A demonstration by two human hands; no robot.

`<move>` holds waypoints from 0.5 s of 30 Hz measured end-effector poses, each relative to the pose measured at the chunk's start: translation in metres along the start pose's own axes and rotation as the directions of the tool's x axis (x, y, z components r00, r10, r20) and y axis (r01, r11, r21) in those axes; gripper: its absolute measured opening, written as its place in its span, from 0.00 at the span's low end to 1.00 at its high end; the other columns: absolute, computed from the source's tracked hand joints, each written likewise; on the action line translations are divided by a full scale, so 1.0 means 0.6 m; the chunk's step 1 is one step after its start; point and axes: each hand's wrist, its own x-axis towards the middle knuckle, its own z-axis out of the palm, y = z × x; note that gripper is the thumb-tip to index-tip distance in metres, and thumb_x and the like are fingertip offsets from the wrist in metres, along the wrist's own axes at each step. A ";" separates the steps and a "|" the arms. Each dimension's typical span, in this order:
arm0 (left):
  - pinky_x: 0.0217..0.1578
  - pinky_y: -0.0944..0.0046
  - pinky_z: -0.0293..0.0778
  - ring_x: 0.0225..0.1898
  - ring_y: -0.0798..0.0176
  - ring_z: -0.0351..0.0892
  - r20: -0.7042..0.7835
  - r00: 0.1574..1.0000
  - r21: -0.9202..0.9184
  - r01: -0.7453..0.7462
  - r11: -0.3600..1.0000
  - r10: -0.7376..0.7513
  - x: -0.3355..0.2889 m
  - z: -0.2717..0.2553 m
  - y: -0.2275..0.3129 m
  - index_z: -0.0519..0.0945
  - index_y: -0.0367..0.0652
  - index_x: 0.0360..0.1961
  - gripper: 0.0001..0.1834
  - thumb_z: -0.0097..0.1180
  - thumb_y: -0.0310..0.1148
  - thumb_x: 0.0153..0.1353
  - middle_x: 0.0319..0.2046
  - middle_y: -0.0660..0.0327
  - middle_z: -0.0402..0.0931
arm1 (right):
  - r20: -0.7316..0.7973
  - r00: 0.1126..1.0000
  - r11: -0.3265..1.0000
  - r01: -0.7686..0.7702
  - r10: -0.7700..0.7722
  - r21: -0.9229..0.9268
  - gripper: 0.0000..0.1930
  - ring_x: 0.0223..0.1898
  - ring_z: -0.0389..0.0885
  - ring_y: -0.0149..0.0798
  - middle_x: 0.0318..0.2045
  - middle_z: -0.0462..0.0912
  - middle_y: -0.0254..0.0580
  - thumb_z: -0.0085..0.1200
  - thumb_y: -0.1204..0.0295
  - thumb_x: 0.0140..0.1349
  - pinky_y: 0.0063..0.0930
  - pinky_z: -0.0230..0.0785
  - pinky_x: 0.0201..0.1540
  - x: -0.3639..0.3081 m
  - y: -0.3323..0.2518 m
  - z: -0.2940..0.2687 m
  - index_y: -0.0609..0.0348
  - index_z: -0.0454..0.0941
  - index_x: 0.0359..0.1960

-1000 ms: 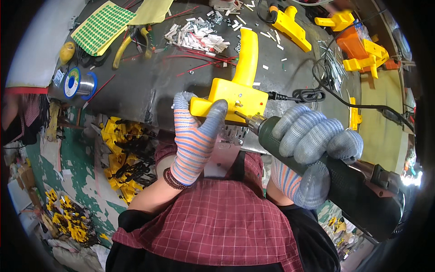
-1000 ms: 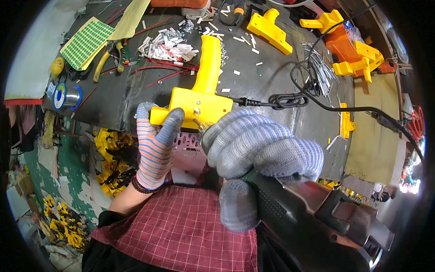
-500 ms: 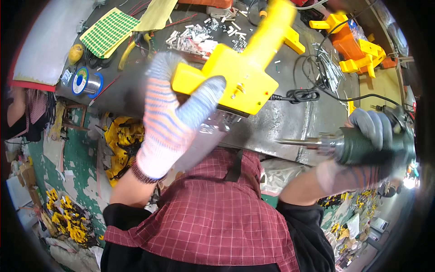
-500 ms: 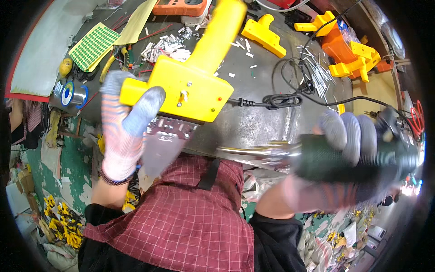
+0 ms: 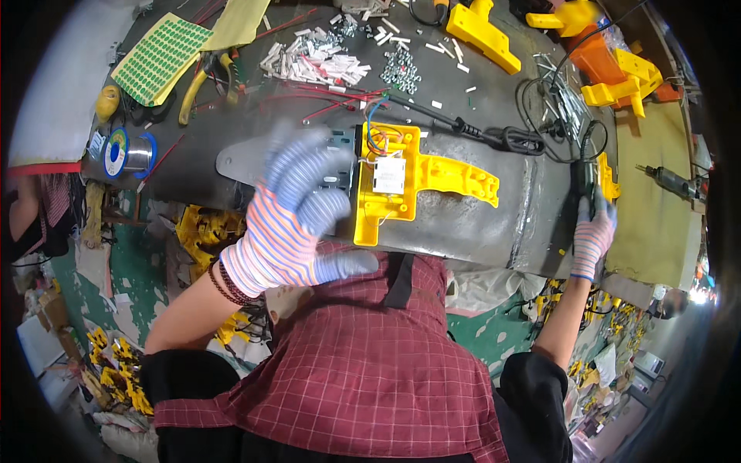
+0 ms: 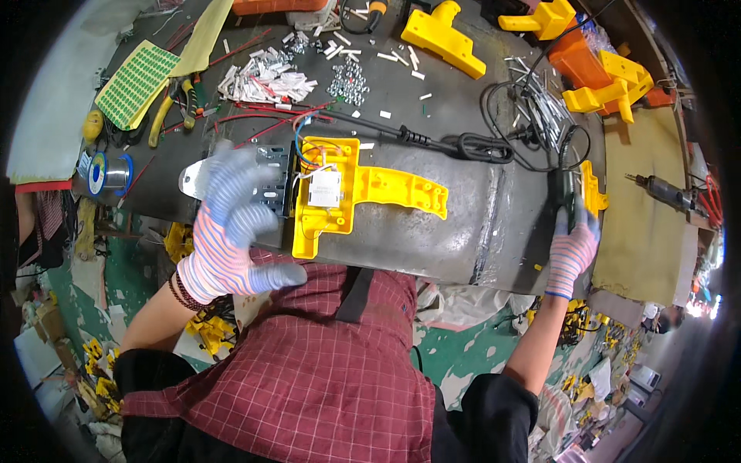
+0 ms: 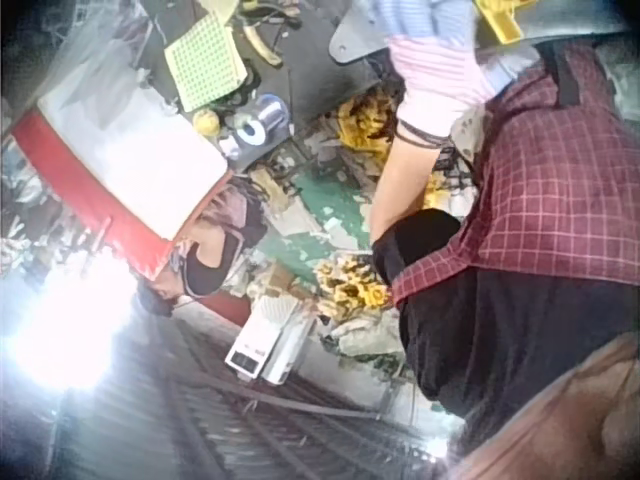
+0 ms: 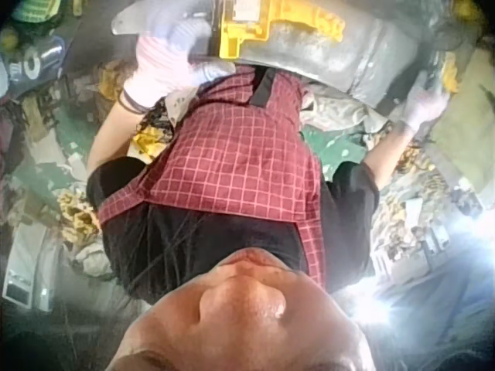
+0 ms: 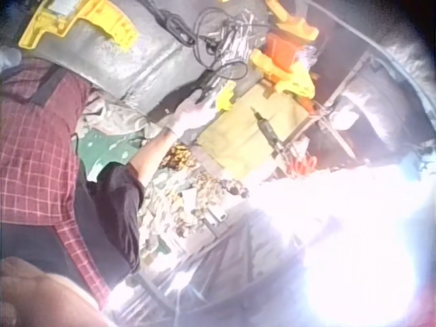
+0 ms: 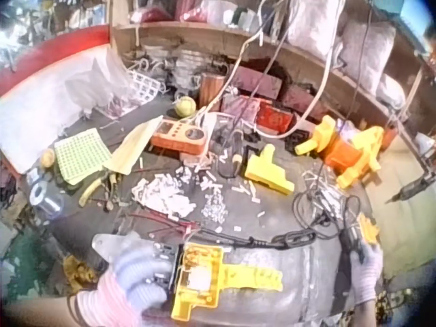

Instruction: Assembling and soldering the internal components of a yellow plastic toy chainsaw.

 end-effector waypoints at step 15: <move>0.66 0.33 0.48 0.67 0.32 0.58 0.109 0.954 0.049 0.276 0.960 -0.279 -0.008 0.035 0.005 0.69 0.42 0.52 0.39 0.72 0.53 0.44 0.62 0.43 0.64 | -0.034 0.181 0.142 0.859 -0.983 0.492 0.23 0.59 0.70 0.54 0.56 0.71 0.53 0.67 0.63 0.41 0.53 0.61 0.62 0.012 -0.496 -0.206 0.48 0.78 0.43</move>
